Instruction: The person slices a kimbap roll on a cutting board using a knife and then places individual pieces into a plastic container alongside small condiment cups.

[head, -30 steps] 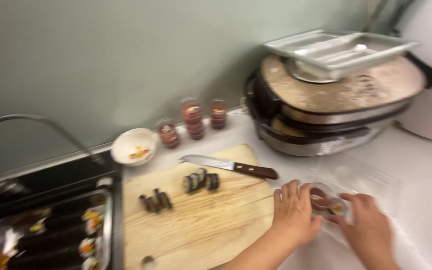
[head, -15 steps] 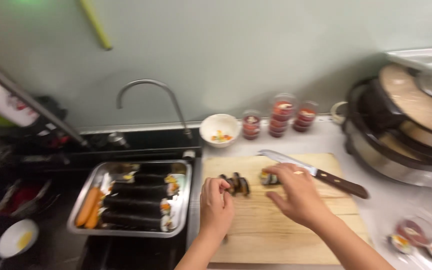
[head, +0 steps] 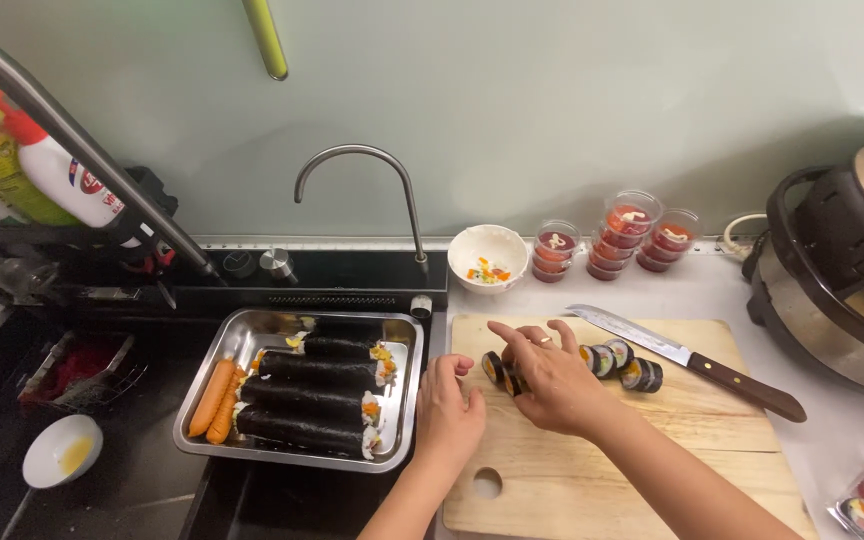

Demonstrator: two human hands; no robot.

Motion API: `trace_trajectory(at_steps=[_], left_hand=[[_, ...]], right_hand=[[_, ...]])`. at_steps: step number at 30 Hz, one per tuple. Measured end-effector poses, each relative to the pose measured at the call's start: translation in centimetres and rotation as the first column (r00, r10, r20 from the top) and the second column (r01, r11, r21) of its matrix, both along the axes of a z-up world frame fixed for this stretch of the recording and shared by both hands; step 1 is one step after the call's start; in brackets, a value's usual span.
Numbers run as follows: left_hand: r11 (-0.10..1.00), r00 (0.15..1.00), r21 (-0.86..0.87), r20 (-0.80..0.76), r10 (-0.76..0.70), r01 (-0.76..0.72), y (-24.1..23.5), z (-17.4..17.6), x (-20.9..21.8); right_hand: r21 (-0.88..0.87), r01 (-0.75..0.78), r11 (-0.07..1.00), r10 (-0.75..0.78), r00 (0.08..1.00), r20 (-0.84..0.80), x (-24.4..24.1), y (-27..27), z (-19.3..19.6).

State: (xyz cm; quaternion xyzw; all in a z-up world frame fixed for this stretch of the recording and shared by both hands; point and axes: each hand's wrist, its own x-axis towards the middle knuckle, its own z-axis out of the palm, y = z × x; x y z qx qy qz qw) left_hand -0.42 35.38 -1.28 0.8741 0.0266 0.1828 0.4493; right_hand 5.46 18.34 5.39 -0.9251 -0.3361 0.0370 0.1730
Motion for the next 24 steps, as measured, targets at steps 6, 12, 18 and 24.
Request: trace_trajectory(at_steps=[6, 12, 18, 24], left_hand=[[0.999, 0.999, -0.004, 0.021, -0.032, 0.032, -2.3, 2.5, -0.7], [0.938, 0.928, -0.071, 0.188, -0.320, 0.338, -13.4, 5.1, -2.0], [0.755, 0.723, 0.048, 0.255, -0.642, 0.654, -26.8, 5.0, -4.8], [0.605, 0.584, 0.136, 0.168, -0.794, 0.784, -34.5, 2.4, -6.4]], right_hand=[[0.330, -0.026, 0.944, -0.050, 0.974, 0.220, -3.7, -5.6, 1.1], [0.489, 0.313, 0.814, -0.455, 0.867, 0.202, -10.3, -21.0, -0.3], [0.495, 0.554, 0.669, -0.697, 0.698, 0.161, -16.8, -35.6, -3.6], [0.319, 0.796, 0.514, -0.845, 0.533, 0.031, -17.5, -39.1, -6.0]])
